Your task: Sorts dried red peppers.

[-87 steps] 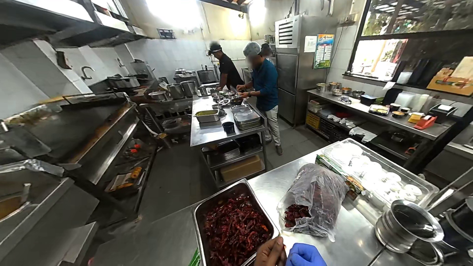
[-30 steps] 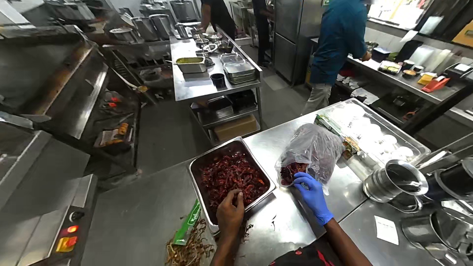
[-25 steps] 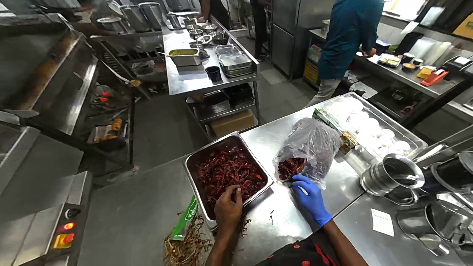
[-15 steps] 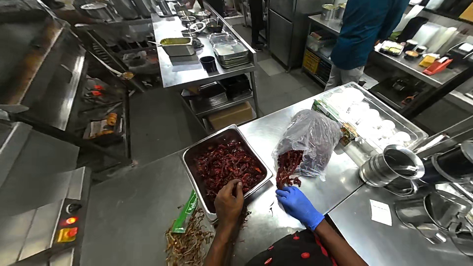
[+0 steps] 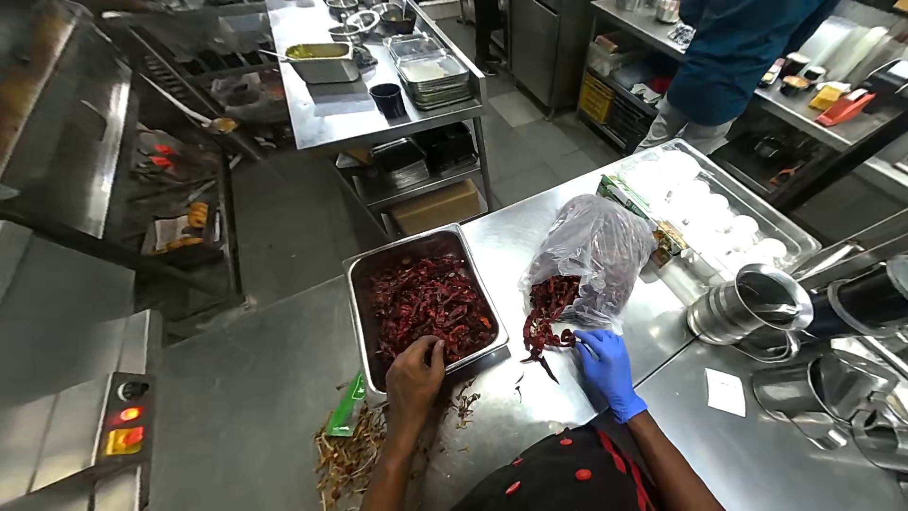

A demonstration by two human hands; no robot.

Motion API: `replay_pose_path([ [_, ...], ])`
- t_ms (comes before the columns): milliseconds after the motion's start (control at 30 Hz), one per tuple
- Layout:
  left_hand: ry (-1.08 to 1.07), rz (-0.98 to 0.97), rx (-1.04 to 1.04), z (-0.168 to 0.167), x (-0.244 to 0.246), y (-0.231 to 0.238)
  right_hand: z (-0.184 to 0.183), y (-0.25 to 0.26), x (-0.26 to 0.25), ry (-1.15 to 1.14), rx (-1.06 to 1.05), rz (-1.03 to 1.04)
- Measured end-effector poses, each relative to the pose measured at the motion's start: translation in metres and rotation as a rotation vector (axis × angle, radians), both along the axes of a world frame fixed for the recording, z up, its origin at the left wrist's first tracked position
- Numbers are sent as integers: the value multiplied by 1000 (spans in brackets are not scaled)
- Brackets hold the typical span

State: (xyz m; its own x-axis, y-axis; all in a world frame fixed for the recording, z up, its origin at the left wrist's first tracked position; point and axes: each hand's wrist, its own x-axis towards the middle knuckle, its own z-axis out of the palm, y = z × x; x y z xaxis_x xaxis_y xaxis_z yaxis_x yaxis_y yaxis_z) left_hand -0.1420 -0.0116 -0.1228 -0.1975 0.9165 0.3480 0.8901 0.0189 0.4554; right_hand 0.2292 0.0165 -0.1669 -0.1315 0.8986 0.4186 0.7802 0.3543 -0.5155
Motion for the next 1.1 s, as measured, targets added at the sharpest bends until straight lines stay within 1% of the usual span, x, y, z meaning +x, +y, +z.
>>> replay_pose_path([
  [33,-8,-10,-17,0,1,0,1,4,1,-57,-40,-7],
  [133,-64,-8,-50,2,7,-1,-4,12,-2,-217,-198,61],
  [233,-92,-4,-71,6,16,-2,-10,10,-7,-213,-185,95],
  [300,-93,-5,-56,5,21,-5,-9,6,-6,-120,-178,103],
  [367,-72,-1,14,4,27,-8,0,4,-1,-3,-200,118],
  [467,-36,-26,180,4,45,-18,26,-1,10,199,-329,150],
  [533,-63,-106,239,13,68,-25,46,-6,17,298,-393,145],
  [600,-185,-212,210,15,93,-30,59,-10,20,375,-418,128],
  [633,-297,-267,135,15,105,-30,65,-11,20,407,-424,126],
  [667,-452,-324,9,15,116,-30,70,-11,19,433,-424,131],
  [733,-871,-383,-344,23,136,-23,78,-13,13,460,-408,176],
  [767,-1107,-373,-490,27,144,-18,80,-14,9,449,-386,222],
  [800,-1326,-325,-575,32,150,-14,80,-15,4,406,-361,281],
  [833,-1496,-249,-606,37,155,-11,79,-17,0,336,-327,341],
  [867,-1600,-174,-594,41,157,-8,77,-18,-4,247,-291,396],
  [900,-1645,-122,-555,43,158,-6,75,-20,-7,174,-270,435],
  [967,-1616,-121,-479,45,154,-3,73,-23,-10,110,-250,461],
  [1033,-1485,-234,-424,47,146,-5,76,-24,-12,153,-215,419],
  [1100,-1325,-348,-395,49,140,-9,83,-22,-14,220,-155,323],
])
